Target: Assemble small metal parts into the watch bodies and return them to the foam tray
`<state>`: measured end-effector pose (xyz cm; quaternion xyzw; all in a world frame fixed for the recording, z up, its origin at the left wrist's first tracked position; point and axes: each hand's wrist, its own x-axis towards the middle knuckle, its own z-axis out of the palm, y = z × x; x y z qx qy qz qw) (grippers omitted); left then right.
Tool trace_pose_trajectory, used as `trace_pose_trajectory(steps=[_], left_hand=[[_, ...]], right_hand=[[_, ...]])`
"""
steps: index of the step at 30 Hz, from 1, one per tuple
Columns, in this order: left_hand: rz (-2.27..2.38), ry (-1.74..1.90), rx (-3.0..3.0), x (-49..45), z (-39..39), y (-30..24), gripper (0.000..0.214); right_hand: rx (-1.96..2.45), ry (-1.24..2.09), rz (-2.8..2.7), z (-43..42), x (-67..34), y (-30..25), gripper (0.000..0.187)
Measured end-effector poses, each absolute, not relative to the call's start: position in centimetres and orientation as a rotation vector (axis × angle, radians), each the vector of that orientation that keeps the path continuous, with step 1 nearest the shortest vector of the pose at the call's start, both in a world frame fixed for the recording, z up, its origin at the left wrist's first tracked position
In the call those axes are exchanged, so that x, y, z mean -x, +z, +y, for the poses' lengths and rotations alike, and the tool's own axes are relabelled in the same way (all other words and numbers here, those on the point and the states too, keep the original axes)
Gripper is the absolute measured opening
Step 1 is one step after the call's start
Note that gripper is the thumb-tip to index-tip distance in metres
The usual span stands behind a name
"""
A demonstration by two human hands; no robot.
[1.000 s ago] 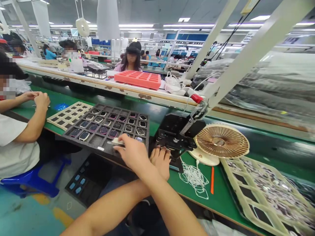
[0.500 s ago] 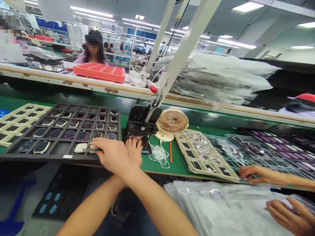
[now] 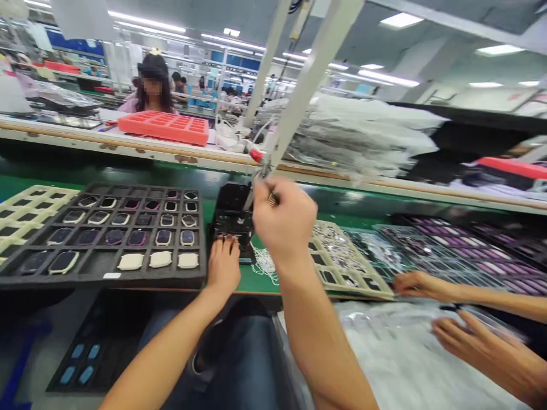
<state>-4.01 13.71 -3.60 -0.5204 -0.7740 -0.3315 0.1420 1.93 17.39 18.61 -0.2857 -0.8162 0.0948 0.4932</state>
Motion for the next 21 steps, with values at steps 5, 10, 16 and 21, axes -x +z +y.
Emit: trace_pose_trajectory(steps=[5,10,16,21], left_hand=[[-2.237,-0.946,1.479,3.5,13.5,-3.8,0.04],[-2.26,-0.894,1.425,2.3,11.3,-3.5,0.035],[-2.256,-0.928,1.42,1.7,10.1,-4.2,0.041],[-2.236,-0.992,1.486,2.4,9.7,-5.0,0.043]], right_hand=[[0.847,0.321,-2.081,26.8,0.4,24.3,0.035],[0.72,0.853,-2.326,29.1,2.8,25.5,0.038],[0.415,0.498,-1.988,23.4,-2.1,22.6,0.043],[0.418,0.505,-1.905,18.6,-4.9,15.8,0.021]])
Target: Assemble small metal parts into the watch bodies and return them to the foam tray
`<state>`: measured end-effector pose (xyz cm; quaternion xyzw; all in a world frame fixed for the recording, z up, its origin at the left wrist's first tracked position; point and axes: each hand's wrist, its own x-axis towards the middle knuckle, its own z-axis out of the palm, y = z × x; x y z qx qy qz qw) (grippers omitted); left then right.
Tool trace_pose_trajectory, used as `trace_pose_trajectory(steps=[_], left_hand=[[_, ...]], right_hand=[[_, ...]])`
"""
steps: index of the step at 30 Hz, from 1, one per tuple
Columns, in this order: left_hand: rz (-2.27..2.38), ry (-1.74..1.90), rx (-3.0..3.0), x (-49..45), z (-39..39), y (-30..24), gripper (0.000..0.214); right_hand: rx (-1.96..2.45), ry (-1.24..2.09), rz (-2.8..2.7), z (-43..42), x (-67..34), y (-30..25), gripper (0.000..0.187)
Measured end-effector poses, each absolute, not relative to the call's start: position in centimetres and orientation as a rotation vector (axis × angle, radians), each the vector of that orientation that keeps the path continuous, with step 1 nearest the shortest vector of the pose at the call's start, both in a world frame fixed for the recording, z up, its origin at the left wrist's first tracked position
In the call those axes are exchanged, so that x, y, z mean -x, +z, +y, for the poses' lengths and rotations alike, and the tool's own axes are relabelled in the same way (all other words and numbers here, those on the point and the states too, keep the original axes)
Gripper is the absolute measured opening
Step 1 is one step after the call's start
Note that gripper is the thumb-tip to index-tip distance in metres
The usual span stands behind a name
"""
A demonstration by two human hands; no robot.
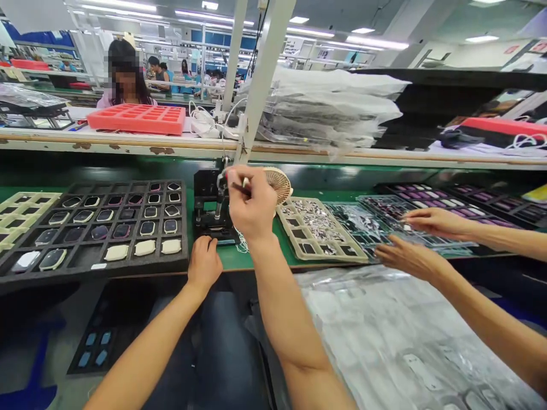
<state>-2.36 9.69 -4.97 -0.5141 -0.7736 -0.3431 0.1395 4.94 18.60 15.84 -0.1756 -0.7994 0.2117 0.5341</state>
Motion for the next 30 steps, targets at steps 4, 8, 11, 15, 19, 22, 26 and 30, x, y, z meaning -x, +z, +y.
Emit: trace_pose_trajectory(steps=[4,8,11,15,19,22,26,30], left_hand=[[-2.222,-1.035,1.517,2.8,10.1,-4.5,0.028],[-2.174,-1.044,1.588,1.6,9.2,-3.2,0.025],[-2.104,-1.008,1.671,0.0,5.3,-2.7,0.026],[-2.202,-0.911,1.407,1.8,-2.9,-1.8,0.029],[-2.461,-0.708,0.688,11.3,-10.5,2.9,0.038],[-2.695,-0.509,0.485,18.9,-13.2,6.7,0.031],[-2.939,-0.39,0.42,23.4,-13.2,8.1,0.03],[-2.991,-0.543,0.373,23.6,-13.2,8.1,0.024]], right_hand=[[0.473,0.493,-1.954,17.4,-5.5,13.4,0.028],[0.591,0.432,-1.813,16.4,-7.3,14.2,0.033],[0.727,0.537,-1.581,15.4,-9.2,13.4,0.033],[0.774,0.816,-1.742,14.8,-11.2,9.8,0.039],[0.788,0.956,-1.837,15.2,-11.5,7.0,0.042],[0.784,1.049,-1.843,15.4,-10.9,6.5,0.043],[0.702,1.255,-1.773,15.2,-10.8,6.2,0.04],[0.56,1.497,-1.468,14.6,-11.3,5.3,0.047]])
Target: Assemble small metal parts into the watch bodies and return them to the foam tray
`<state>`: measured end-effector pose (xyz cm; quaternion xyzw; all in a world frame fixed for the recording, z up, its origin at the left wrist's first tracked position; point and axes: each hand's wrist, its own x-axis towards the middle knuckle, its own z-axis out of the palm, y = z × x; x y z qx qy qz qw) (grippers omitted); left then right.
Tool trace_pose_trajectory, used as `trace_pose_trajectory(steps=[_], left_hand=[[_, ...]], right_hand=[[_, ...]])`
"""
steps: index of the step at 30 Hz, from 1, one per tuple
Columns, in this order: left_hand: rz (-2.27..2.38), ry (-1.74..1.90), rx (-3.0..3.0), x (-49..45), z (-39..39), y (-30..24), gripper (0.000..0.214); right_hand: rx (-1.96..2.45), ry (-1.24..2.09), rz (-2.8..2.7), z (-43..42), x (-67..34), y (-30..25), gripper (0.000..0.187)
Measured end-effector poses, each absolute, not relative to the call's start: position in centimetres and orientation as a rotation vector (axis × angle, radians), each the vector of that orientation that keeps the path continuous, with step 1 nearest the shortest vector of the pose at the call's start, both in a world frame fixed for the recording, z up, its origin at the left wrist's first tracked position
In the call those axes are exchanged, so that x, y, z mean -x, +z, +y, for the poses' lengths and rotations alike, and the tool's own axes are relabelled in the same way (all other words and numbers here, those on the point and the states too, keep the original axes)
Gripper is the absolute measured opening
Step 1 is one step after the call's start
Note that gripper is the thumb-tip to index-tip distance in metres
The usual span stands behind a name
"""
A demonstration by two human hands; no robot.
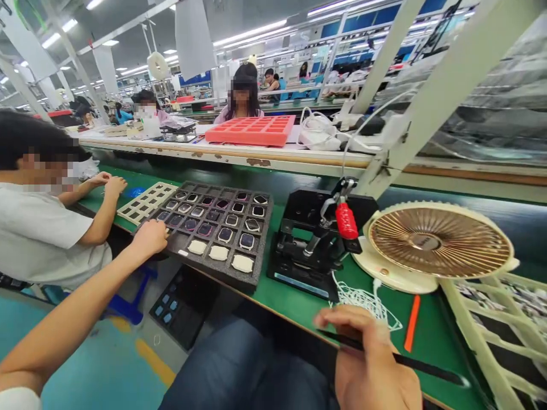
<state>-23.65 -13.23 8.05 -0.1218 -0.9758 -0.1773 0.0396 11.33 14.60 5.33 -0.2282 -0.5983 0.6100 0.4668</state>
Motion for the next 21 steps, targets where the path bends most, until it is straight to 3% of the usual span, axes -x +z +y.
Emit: trace_pose_trajectory(steps=[4,9,12,16,19,21], left_hand=[[-2.901,-0.948,0.339,23.8,-14.8,9.1,0.006],[-2.611,-1.727,0.237,23.4,-16.7,9.5,0.021],[-2.418,-2.119,0.183,20.8,-16.8,8.9,0.03],[-2.182,-2.677,0.043,13.8,-14.7,7.6,0.039],[-2.008,-3.193,-0.083,7.7,-12.3,6.6,0.043],[-1.999,-3.337,-0.093,4.6,-10.9,5.6,0.046]], right_hand=[[0.666,1.522,-1.262,13.9,-11.9,3.5,0.064],[0.798,1.91,-1.179,12.7,-11.9,0.3,0.07],[0.761,1.987,-1.198,12.0,-11.3,-0.8,0.065],[0.605,1.961,-1.317,10.6,-10.7,-0.6,0.039],[0.521,1.943,-1.394,9.6,-10.7,-0.4,0.039],[0.488,1.925,-1.448,9.1,-11.0,-0.6,0.038]])
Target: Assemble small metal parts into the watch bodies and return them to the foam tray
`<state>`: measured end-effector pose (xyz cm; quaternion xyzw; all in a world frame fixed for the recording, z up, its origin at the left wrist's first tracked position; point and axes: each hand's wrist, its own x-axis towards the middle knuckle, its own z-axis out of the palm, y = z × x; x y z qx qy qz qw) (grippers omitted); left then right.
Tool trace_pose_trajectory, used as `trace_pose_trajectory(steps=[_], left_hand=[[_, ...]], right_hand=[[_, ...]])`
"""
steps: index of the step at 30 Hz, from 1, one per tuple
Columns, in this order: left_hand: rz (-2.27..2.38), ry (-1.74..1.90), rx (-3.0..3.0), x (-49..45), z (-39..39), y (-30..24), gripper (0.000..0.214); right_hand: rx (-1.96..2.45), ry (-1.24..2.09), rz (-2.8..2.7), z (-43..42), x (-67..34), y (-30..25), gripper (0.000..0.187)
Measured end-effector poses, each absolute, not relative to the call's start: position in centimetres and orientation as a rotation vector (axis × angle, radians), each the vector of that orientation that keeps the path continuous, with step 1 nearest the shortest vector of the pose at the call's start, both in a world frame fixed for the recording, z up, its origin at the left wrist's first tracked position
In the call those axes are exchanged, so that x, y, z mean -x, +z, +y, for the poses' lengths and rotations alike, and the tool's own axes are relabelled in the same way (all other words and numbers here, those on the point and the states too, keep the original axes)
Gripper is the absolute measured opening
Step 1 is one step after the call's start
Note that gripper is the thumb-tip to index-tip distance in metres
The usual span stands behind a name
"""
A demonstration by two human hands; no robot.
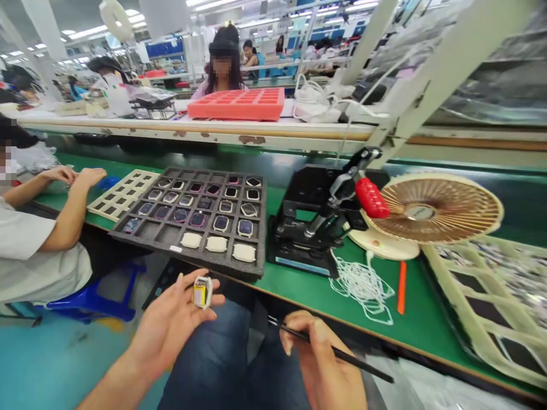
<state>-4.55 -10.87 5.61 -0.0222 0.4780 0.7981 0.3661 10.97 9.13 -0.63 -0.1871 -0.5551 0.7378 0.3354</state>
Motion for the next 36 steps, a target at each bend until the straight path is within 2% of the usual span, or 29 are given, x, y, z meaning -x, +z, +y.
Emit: trace_pose_trajectory(steps=[3,6,8,12,18,23,36], left_hand=[[1.254,1.949,0.043,1.8,-9.1,3.8,0.048],[1.305,1.868,0.03,0.9,-7.6,1.9,0.05],[1.323,1.851,0.009,0.8,-6.9,1.0,0.048],[1.308,1.821,-0.035,0.5,-6.1,-0.1,0.046],[1.344,1.703,-0.106,0.2,-5.8,-1.0,0.056],[1.434,1.659,-0.145,-0.2,-5.2,-0.9,0.052],[1.482,1.669,-0.214,-0.8,-4.4,-0.9,0.051]], right_hand=[[0.411,1.894,-1.535,8.8,-11.5,-1.4,0.029],[0.402,1.863,-1.586,8.6,-12.0,-2.1,0.009],[0.434,1.825,-1.602,8.4,-12.2,-2.3,0.007],[0.425,1.717,-1.676,8.3,-12.4,-3.0,0.014],[0.308,1.448,-1.822,8.3,-12.2,-4.0,0.035],[0.151,1.284,-1.94,7.7,-11.7,-3.9,0.044],[0.199,1.308,-1.885,7.3,-11.8,-4.0,0.041]])
